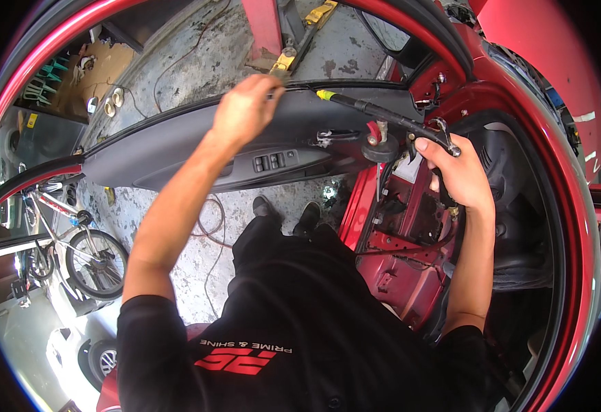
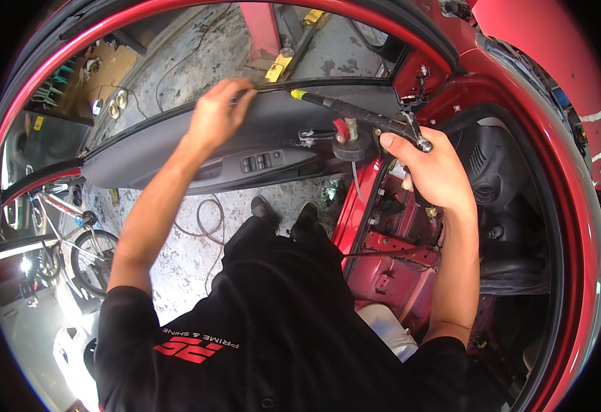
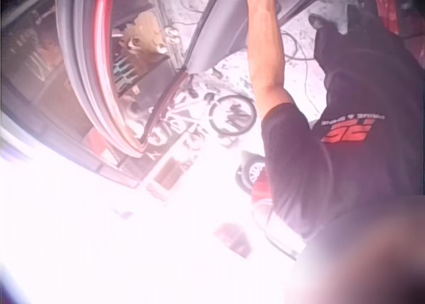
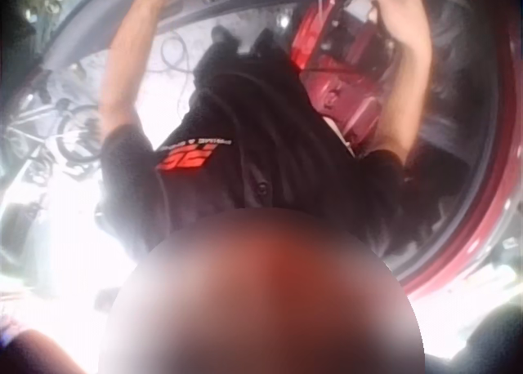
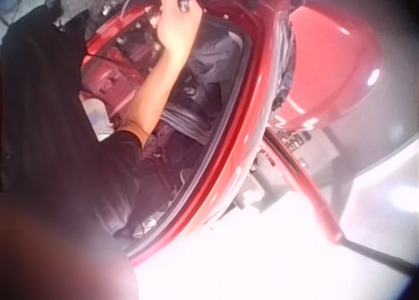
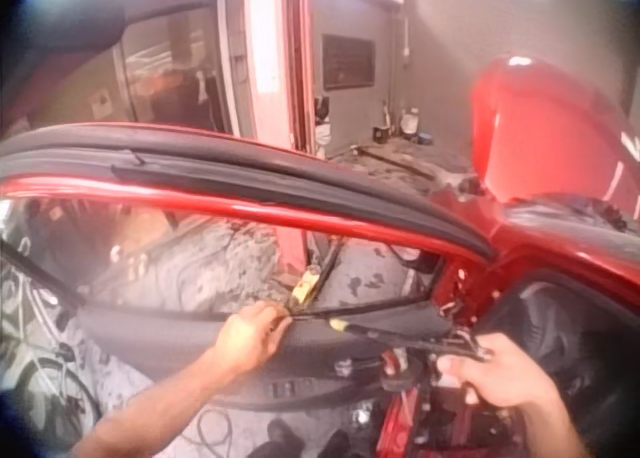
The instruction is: The person cleans the interior of a red car door panel using a brush and compressed air, then wipes the surface with a blue microfiber cloth. They repeatedly apply air to crevices and wipe the panel, focusing on the door frame and interior trim.
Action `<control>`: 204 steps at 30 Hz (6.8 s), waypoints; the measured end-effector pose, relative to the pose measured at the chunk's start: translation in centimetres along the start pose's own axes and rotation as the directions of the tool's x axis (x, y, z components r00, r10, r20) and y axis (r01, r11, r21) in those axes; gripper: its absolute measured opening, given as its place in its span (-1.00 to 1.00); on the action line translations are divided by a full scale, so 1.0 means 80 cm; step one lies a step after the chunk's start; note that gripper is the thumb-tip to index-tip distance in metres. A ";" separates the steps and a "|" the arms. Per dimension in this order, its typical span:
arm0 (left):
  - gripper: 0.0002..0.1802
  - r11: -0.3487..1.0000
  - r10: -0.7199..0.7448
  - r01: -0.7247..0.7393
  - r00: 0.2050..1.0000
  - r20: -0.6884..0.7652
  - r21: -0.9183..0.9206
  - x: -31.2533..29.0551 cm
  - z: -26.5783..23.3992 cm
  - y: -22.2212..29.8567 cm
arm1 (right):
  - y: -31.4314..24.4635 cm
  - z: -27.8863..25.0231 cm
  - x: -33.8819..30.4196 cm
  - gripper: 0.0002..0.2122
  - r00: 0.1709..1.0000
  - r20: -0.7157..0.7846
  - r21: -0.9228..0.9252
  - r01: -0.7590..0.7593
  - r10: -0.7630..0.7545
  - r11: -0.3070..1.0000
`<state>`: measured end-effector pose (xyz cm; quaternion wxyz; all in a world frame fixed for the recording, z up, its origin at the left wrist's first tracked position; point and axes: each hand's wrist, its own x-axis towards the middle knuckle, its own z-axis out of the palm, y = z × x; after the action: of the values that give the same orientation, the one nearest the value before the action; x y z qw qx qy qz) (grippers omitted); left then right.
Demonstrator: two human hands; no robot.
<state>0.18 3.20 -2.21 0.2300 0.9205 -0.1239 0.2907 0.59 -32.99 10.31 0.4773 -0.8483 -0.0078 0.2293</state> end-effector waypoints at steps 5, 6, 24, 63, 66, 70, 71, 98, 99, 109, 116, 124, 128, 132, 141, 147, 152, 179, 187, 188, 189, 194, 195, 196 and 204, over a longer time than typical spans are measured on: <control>-0.85 0.998 0.015 -0.020 0.997 -0.069 -0.065 -0.018 -0.012 -0.013 | 0.005 -0.001 0.002 -0.69 0.999 -0.004 0.038 0.053 -0.053 0.998; -0.85 0.994 0.010 -0.018 0.997 -0.073 -0.112 -0.014 0.006 -0.006 | 0.006 0.000 0.003 -0.68 0.999 -0.014 0.027 0.032 -0.032 0.999; -0.81 0.979 0.094 -0.109 0.991 -0.098 -0.169 -0.025 0.036 -0.003 | 0.010 -0.004 0.015 -0.70 0.999 -0.005 0.005 0.054 -0.054 0.999; -0.83 0.966 -0.022 -0.022 0.986 -0.164 -0.258 -0.012 0.068 0.009 | 0.011 -0.057 0.069 -0.67 0.991 0.119 0.014 0.066 -0.067 0.998; -0.83 0.983 -0.068 0.032 0.978 -0.195 -0.181 -0.043 0.016 -0.023 | 0.010 -0.056 0.075 -0.67 0.988 0.132 -0.013 0.086 -0.084 0.996; -0.83 0.984 -0.167 0.142 0.944 -0.286 -0.106 -0.088 -0.057 -0.062 | 0.016 -0.053 0.082 -0.66 0.987 0.142 0.013 0.068 -0.070 0.998; -0.83 0.983 -0.182 0.166 0.938 -0.294 -0.081 -0.096 -0.069 -0.067 | 0.016 -0.053 0.084 -0.66 0.984 0.155 0.000 0.091 -0.090 0.996; -0.83 0.974 -0.222 0.196 0.914 -0.341 -0.111 -0.097 -0.074 -0.061 | 0.014 -0.027 0.113 -0.64 0.974 0.200 0.038 0.101 -0.107 0.994; -0.84 0.967 -0.253 0.229 0.902 -0.349 -0.110 -0.103 -0.083 -0.066 | 0.015 -0.027 0.113 -0.64 0.967 0.220 0.045 0.120 -0.127 0.992; -0.82 0.942 -0.334 0.322 0.855 -0.398 -0.098 -0.123 -0.104 -0.079 | -0.007 0.004 0.131 -0.61 0.945 0.290 -0.004 0.156 -0.149 0.988; -0.83 0.937 -0.344 0.327 0.809 -0.477 -0.121 -0.133 -0.130 -0.076 | -0.030 0.038 0.145 -0.61 0.914 0.356 -0.003 0.208 -0.193 0.978; -0.82 0.913 -0.406 0.350 0.744 -0.530 -0.209 -0.150 -0.162 -0.063 | -0.044 0.067 0.153 -0.63 0.900 0.390 -0.003 0.215 -0.197 0.977; -0.81 0.906 -0.420 0.363 0.722 -0.549 -0.217 -0.160 -0.171 -0.062 | -0.049 0.080 0.154 -0.61 0.890 0.407 0.008 0.223 -0.207 0.975; -0.81 0.895 -0.444 0.369 0.699 -0.561 -0.249 -0.169 -0.177 -0.062 | -0.054 0.088 0.153 -0.61 0.886 0.414 0.013 0.224 -0.209 0.974; -0.78 0.882 -0.467 0.392 0.656 -0.593 -0.261 -0.188 -0.190 -0.062 | -0.061 0.111 0.155 -0.62 0.872 0.437 0.028 0.234 -0.222 0.972; -0.78 0.871 -0.479 0.431 0.636 -0.605 -0.236 -0.200 -0.200 -0.060 | -0.070 0.125 0.160 -0.65 0.849 0.470 0.023 0.261 -0.241 0.965; -0.78 0.860 -0.496 0.444 0.610 -0.618 -0.252 -0.207 -0.208 -0.058 | -0.076 0.140 0.165 -0.65 0.850 0.474 0.020 0.252 -0.231 0.967; -0.77 0.840 -0.503 0.474 0.496 -0.708 -0.264 -0.237 -0.245 -0.061 | -0.109 0.226 0.156 -0.66 0.808 0.515 0.026 0.319 -0.287 0.947; -0.76 0.828 -0.513 0.495 0.475 -0.715 -0.264 -0.247 -0.253 -0.065 | -0.129 0.245 0.149 -0.65 0.782 0.551 0.024 0.334 -0.291 0.942; -0.75 0.821 -0.525 0.500 0.471 -0.709 -0.276 -0.246 -0.253 -0.067 | -0.129 0.239 0.146 -0.65 0.776 0.560 0.030 0.331 -0.290 0.943; -0.75 0.833 -0.510 0.484 0.481 -0.713 -0.269 -0.244 -0.252 -0.069 | -0.128 0.232 0.142 -0.66 0.776 0.563 0.037 0.322 -0.286 0.946; -0.77 0.858 -0.489 0.434 0.524 -0.698 -0.275 -0.224 -0.239 -0.078 | -0.101 0.158 0.117 -0.71 0.827 0.495 0.071 0.267 -0.266 0.961; -0.78 0.843 -0.511 0.461 0.526 -0.680 -0.277 -0.219 -0.235 -0.079 | -0.090 0.140 0.109 -0.71 0.846 0.463 0.084 0.253 -0.263 0.964; -0.78 0.848 -0.508 0.451 0.543 -0.669 -0.278 -0.212 -0.228 -0.078 | -0.078 0.123 0.098 -0.71 0.866 0.429 0.097 0.238 -0.257 0.966; -0.72 0.882 -0.456 0.281 0.706 -0.541 -0.377 -0.138 -0.167 -0.085 | 0.016 0.003 -0.019 -0.73 0.990 0.029 0.193 0.129 -0.137 0.973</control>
<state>-12.58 16.78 -1.44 0.4329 0.7405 0.1083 0.5025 -1.10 -33.87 9.72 0.5702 -0.7913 -0.0525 0.2143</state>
